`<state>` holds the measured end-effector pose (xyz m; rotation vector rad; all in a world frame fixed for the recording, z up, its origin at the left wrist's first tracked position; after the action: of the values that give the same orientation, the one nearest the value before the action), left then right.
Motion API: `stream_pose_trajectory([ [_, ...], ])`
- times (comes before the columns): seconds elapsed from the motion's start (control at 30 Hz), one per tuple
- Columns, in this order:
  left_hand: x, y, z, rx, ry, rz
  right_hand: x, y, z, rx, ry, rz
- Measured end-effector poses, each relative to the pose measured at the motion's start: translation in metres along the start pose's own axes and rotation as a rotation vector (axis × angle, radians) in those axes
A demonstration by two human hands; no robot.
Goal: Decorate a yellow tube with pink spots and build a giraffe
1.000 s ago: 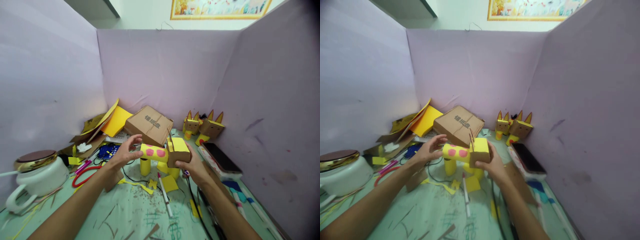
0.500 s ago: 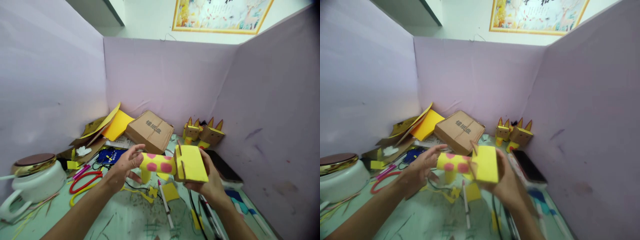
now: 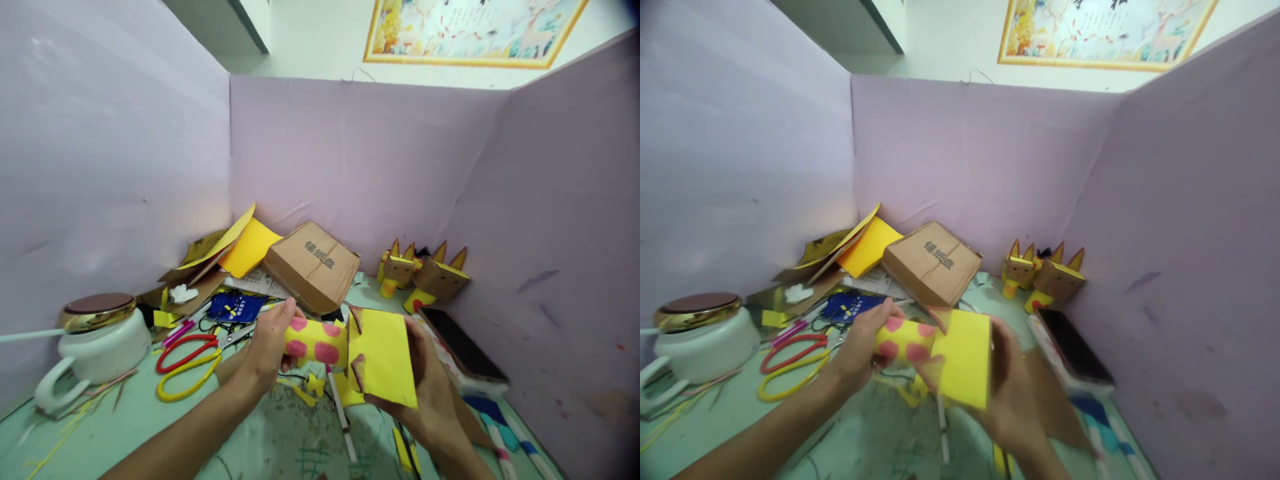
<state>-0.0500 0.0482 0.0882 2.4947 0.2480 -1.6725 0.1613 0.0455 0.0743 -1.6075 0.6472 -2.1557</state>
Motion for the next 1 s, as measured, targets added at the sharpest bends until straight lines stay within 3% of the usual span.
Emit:
stream_pose_trajectory([
  [0.13, -0.004, 0.001, 0.001, -0.025, -0.077, -0.018, -0.009, 0.002, 0.001, -0.063, 0.013, -0.084],
  [0.33, -0.029, 0.01, -0.003, 0.053, -0.362, -0.265, -0.018, 0.004, 0.0, -0.014, 0.002, -0.147],
  [0.47, -0.036, 0.016, -0.006, 0.026, -0.457, -0.298, -0.019, 0.002, 0.0, 0.005, 0.029, -0.171],
  [1.0, -0.024, 0.019, -0.005, 0.046, -0.354, -0.347, -0.024, 0.001, 0.001, -0.003, 0.027, -0.162],
])
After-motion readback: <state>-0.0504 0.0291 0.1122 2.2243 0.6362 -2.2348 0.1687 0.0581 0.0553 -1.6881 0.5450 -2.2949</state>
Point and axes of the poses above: each hand's wrist, its own y-axis away from the middle knuckle, its own z-axis out of the back of the hand, x = y × z, the point moved 3 cm from there along -y, towards the middle knuckle, and after that the axes turned 14 degrees about y, right-handed, at the moved point
